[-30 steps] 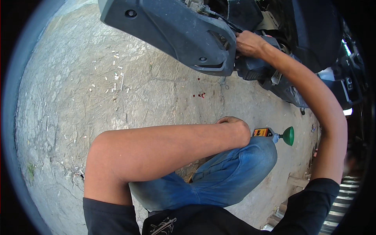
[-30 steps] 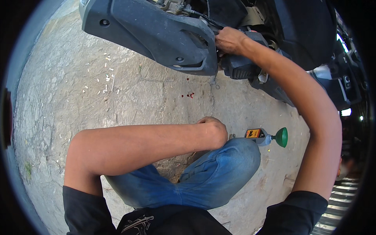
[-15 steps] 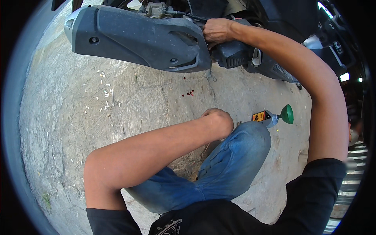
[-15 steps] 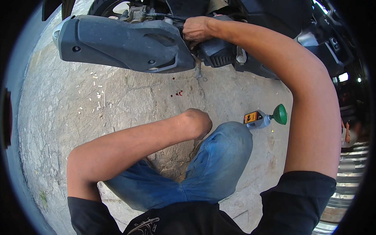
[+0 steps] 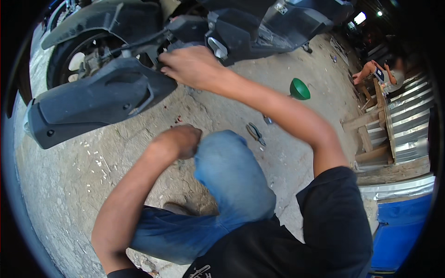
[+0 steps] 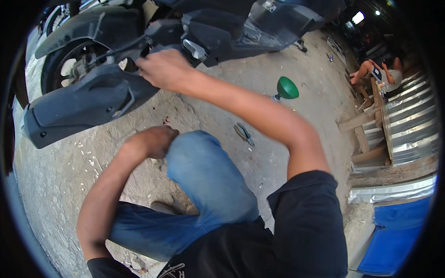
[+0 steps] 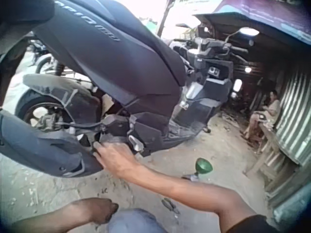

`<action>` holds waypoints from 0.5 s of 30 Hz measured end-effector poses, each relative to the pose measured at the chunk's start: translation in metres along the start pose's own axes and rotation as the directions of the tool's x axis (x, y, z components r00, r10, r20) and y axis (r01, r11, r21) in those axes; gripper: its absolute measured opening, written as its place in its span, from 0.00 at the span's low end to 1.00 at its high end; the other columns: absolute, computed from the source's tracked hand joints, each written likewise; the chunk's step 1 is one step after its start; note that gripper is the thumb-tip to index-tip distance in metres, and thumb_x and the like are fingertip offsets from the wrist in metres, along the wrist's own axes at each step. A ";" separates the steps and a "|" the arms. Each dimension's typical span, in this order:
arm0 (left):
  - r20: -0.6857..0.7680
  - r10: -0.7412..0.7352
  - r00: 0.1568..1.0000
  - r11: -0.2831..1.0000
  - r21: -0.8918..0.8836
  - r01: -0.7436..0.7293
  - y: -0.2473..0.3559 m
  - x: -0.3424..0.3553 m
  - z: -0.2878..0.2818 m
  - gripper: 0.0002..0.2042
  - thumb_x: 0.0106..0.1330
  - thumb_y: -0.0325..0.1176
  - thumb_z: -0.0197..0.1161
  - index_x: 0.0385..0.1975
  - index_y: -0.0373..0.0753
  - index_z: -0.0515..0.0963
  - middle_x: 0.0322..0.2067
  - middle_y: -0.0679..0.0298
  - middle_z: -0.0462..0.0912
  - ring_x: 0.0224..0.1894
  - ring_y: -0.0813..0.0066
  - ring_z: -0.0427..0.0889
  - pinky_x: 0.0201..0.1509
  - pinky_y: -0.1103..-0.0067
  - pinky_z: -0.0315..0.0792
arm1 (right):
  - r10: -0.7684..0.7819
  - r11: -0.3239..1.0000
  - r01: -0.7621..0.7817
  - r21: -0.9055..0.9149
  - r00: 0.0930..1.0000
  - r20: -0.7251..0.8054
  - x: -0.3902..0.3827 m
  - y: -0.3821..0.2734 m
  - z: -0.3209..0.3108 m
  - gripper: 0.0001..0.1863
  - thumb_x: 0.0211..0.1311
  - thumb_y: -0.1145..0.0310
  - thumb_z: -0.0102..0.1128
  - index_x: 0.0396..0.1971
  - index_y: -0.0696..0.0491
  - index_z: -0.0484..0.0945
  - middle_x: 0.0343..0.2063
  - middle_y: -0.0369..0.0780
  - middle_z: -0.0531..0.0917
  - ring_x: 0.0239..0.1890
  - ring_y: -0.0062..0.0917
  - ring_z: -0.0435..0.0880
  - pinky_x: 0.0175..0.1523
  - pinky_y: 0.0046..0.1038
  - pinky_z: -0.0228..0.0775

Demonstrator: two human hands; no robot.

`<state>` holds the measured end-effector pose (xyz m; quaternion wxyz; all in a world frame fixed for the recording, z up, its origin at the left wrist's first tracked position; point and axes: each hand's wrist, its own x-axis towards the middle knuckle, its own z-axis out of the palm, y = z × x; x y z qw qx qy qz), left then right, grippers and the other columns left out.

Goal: The recorder pours oil into a motorcycle using a funnel, then cleans the area and uses pliers.

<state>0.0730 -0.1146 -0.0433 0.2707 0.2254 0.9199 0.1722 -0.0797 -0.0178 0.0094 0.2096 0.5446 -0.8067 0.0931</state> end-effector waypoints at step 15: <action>0.076 -0.198 0.977 0.980 0.010 0.198 -0.027 -0.002 0.002 0.16 0.61 0.30 0.59 0.44 0.29 0.86 0.45 0.45 0.88 0.53 0.48 0.87 0.57 0.60 0.80 | 0.707 0.683 -0.663 -0.306 0.497 0.503 -0.493 0.118 0.189 0.42 0.59 0.60 0.75 0.70 0.55 0.64 0.61 0.59 0.68 0.64 0.53 0.72 0.67 0.46 0.70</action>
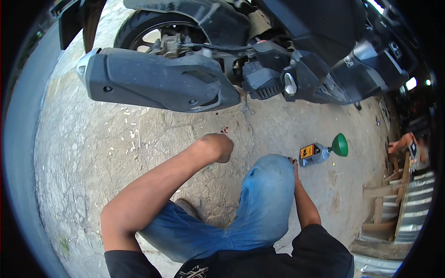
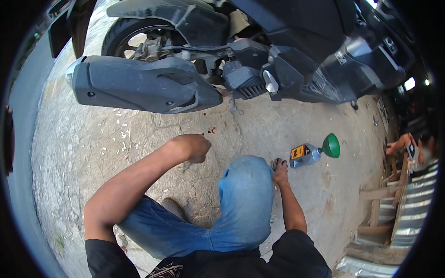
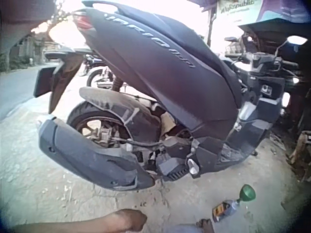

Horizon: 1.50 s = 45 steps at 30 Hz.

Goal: The recorder pours oil into a motorcycle using a funnel, then cleans the area and uses pliers.

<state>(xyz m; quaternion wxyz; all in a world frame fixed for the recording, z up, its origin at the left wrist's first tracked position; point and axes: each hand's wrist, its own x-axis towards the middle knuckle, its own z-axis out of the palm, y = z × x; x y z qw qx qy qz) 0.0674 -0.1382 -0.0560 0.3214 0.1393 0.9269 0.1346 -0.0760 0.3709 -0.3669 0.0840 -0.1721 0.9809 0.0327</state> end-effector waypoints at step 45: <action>-0.064 -0.018 0.998 1.000 0.016 0.020 0.000 -0.002 0.014 0.14 0.58 0.28 0.61 0.40 0.31 0.88 0.42 0.47 0.90 0.47 0.48 0.89 0.51 0.59 0.82 | -0.899 0.159 0.555 0.817 0.423 -0.112 0.182 -0.458 -0.471 0.20 0.62 0.58 0.62 0.48 0.55 0.82 0.40 0.34 0.82 0.45 0.17 0.79 0.58 0.21 0.67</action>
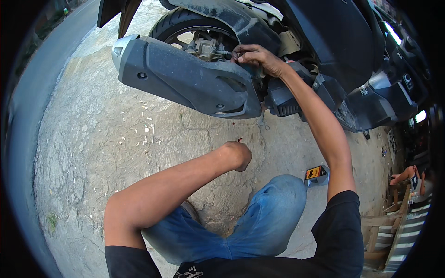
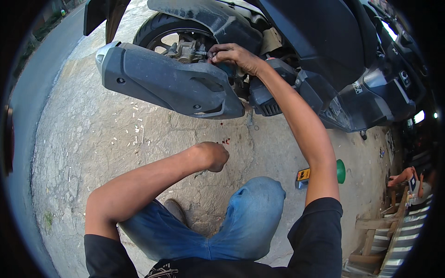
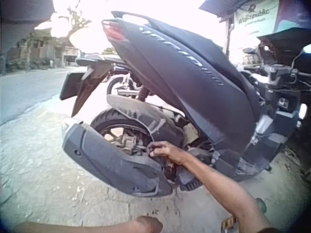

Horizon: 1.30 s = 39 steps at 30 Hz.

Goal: The recorder pours oil into a motorcycle using a funnel, then cleans the area and uses pliers.

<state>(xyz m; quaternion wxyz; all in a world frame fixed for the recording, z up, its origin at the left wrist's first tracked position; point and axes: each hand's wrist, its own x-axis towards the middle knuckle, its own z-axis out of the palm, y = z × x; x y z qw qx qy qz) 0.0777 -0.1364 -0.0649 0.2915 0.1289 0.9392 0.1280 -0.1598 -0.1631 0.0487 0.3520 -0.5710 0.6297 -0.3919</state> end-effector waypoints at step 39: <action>0.078 -0.017 0.997 1.000 0.001 0.017 -0.007 0.015 0.007 0.13 0.57 0.27 0.63 0.40 0.35 0.90 0.43 0.50 0.91 0.47 0.53 0.90 0.48 0.61 0.83 | 0.086 0.939 -0.043 0.341 0.990 -0.110 -0.003 -0.013 0.021 0.20 0.77 0.50 0.51 0.27 0.47 0.66 0.26 0.29 0.62 0.29 0.17 0.63 0.38 0.24 0.59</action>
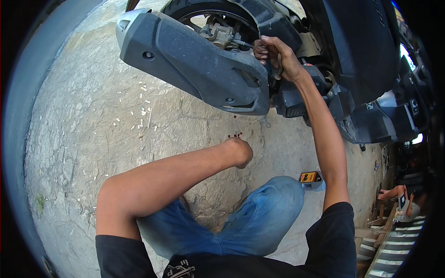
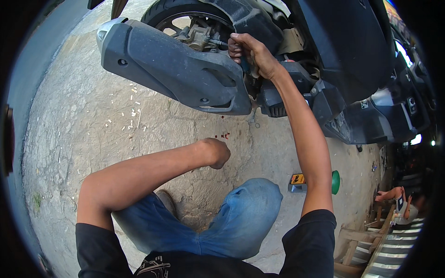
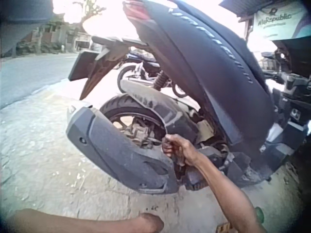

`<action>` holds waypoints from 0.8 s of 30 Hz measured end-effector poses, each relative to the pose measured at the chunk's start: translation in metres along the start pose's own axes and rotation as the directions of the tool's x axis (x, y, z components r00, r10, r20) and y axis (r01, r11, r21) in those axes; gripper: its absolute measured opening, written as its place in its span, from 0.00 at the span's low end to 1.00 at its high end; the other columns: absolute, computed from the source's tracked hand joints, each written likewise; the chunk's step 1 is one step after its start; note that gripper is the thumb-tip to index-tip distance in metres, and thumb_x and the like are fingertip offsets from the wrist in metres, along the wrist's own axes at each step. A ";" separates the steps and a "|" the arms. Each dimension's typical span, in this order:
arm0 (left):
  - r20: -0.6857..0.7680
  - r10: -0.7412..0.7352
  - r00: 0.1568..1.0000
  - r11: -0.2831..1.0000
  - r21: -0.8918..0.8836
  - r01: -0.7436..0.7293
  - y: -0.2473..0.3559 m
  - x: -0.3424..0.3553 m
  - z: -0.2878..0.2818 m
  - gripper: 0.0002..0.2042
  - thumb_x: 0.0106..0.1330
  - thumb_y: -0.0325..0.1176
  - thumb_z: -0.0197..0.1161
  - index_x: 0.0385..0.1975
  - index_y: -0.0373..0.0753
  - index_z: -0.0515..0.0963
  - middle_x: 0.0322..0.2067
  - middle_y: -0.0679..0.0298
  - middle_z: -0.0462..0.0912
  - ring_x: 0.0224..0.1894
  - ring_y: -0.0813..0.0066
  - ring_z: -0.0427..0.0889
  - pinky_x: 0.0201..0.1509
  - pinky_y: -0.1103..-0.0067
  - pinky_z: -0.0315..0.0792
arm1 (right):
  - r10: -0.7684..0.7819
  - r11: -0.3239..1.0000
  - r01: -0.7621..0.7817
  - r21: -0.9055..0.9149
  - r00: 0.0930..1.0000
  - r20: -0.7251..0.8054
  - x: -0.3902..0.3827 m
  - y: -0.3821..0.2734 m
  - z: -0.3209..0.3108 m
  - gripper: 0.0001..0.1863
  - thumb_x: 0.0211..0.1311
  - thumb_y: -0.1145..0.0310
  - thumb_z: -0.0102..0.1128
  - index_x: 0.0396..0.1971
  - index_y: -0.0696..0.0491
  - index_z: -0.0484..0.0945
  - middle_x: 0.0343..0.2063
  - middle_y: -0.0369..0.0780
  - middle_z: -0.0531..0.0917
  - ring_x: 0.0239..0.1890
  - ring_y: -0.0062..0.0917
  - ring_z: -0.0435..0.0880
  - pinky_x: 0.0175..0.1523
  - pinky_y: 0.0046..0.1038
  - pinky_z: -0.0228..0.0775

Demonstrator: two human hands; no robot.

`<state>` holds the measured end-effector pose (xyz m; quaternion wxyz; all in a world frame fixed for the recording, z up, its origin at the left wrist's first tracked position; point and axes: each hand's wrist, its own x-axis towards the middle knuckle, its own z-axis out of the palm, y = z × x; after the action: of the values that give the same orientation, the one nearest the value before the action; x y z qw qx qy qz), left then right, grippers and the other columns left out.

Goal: The recorder pours oil into a motorcycle using a funnel, then cleans the area and uses pliers.

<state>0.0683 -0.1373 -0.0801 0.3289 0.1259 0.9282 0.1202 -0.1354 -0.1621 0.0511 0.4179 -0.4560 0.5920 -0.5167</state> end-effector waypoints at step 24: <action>-0.003 0.055 0.998 0.998 -0.006 -0.055 -0.020 0.012 0.005 0.14 0.57 0.28 0.60 0.40 0.29 0.87 0.42 0.45 0.89 0.48 0.48 0.89 0.51 0.60 0.82 | -0.480 0.799 0.158 -0.580 0.748 -0.458 -0.013 0.022 0.049 0.17 0.72 0.61 0.53 0.33 0.61 0.80 0.25 0.51 0.82 0.30 0.42 0.84 0.40 0.35 0.71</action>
<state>0.0595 -0.1516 -0.0975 0.3247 0.1503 0.9244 0.1325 -0.0871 -0.1597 0.0235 -0.0182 -0.4653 0.7141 -0.5227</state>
